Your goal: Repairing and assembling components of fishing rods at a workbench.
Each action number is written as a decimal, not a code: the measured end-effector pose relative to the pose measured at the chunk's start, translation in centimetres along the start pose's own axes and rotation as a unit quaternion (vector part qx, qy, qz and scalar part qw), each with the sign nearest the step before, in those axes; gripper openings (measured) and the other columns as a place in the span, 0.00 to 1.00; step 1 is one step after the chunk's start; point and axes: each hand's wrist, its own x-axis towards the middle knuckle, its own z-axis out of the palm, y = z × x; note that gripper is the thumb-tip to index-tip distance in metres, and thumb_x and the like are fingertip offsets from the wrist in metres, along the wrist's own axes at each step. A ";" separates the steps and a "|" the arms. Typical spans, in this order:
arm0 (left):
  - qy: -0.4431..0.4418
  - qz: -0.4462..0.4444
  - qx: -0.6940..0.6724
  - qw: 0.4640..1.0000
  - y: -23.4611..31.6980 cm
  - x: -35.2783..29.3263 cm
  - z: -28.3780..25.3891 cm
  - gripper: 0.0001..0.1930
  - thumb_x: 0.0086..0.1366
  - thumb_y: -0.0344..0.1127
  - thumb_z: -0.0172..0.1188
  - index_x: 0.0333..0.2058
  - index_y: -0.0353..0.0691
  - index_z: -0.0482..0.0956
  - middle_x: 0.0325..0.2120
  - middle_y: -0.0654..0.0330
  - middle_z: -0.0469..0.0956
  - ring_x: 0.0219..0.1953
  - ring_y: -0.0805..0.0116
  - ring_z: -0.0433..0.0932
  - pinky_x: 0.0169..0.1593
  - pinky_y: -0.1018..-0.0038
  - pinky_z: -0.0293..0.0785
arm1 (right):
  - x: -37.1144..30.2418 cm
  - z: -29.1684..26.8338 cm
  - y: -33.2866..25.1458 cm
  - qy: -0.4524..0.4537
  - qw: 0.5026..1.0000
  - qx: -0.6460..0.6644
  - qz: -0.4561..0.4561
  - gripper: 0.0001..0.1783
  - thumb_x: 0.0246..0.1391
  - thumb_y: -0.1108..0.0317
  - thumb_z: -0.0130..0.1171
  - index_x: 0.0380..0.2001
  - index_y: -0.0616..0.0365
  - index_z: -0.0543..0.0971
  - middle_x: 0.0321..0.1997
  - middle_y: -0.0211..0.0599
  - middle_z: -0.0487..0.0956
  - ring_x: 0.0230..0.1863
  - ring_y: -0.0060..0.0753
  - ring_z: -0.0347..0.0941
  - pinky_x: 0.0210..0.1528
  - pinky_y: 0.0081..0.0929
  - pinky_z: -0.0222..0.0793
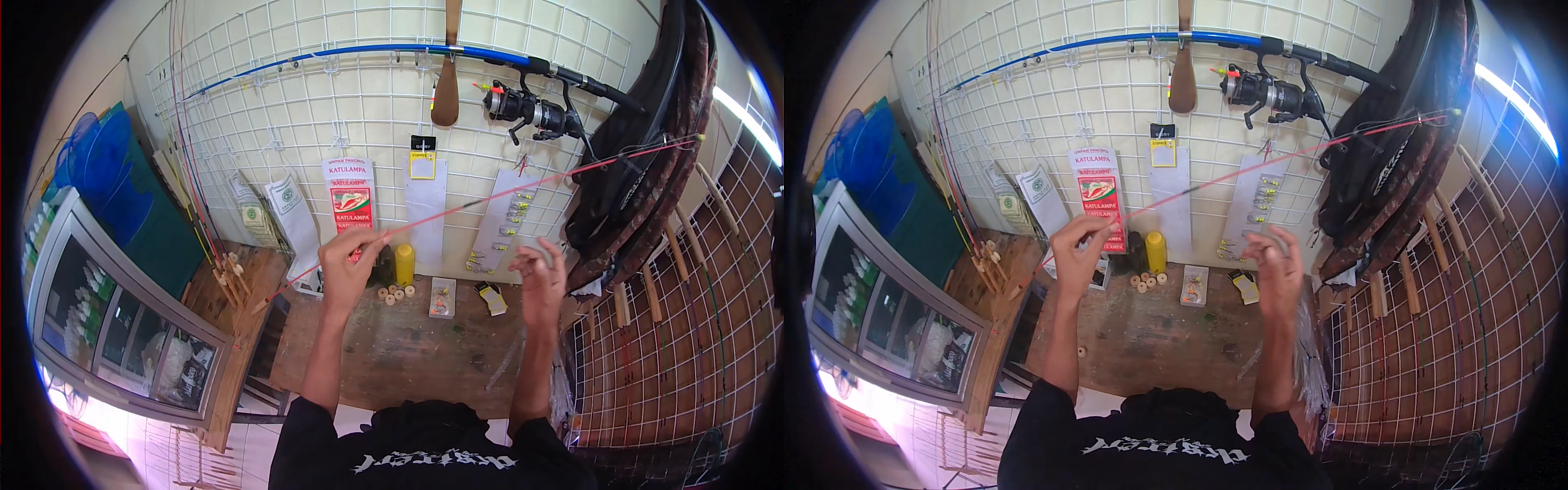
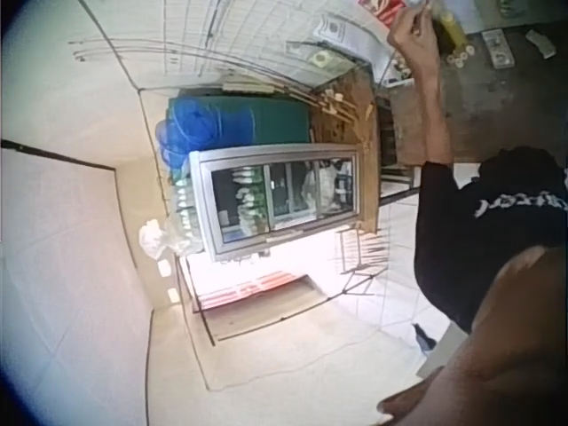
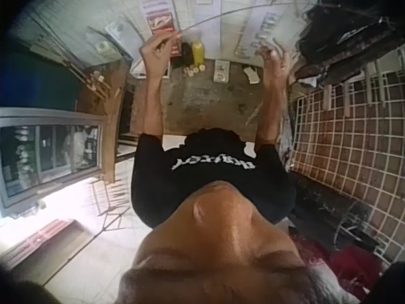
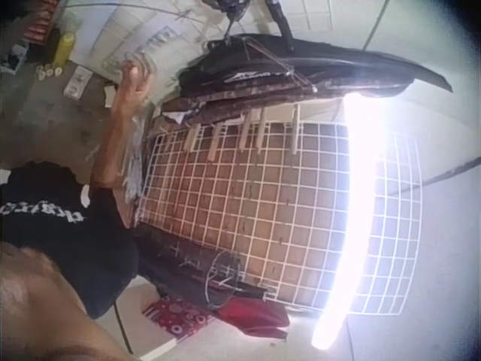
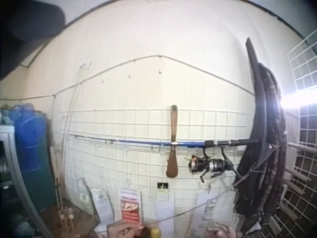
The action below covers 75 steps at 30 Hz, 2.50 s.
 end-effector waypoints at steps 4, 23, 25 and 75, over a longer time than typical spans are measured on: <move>0.010 0.002 -0.008 1.000 1.3 2.9 1.1 0.07 0.56 0.27 0.66 0.34 0.31 0.83 0.23 0.64 0.77 0.24 0.82 0.66 0.26 0.81 0.60 | -1.2 3.1 3.5 -0.025 0.989 -0.080 0.118 0.20 0.61 0.69 0.52 0.54 0.62 0.65 0.47 0.48 0.77 0.40 0.31 0.74 0.48 0.32 0.70; -0.036 -0.060 -0.297 0.952 6.4 10.4 1.3 0.09 0.58 0.31 0.65 0.35 0.32 0.81 0.28 0.58 0.80 0.19 0.79 0.67 0.24 0.83 0.62 | -2.8 12.5 13.5 -0.252 0.938 -0.133 0.197 0.25 0.58 0.70 0.56 0.57 0.59 0.63 0.58 0.42 0.70 0.57 0.34 0.68 0.54 0.33 0.68; -0.028 -0.078 -0.321 0.944 5.9 10.6 1.5 0.10 0.59 0.32 0.65 0.36 0.33 0.80 0.29 0.57 0.80 0.20 0.78 0.68 0.25 0.82 0.64 | -3.1 11.9 14.4 -0.232 0.943 -0.148 0.190 0.23 0.58 0.71 0.56 0.55 0.60 0.65 0.54 0.43 0.73 0.54 0.33 0.70 0.53 0.32 0.69; -0.003 -0.360 -0.175 0.916 -12.2 -16.2 5.0 0.10 0.65 0.39 0.60 0.34 0.37 0.81 0.21 0.74 0.70 0.25 0.86 0.62 0.29 0.84 0.55 | -4.3 4.5 19.0 -0.065 0.964 -0.101 0.237 0.21 0.65 0.64 0.42 0.59 0.59 0.68 0.53 0.44 0.76 0.48 0.30 0.75 0.49 0.26 0.71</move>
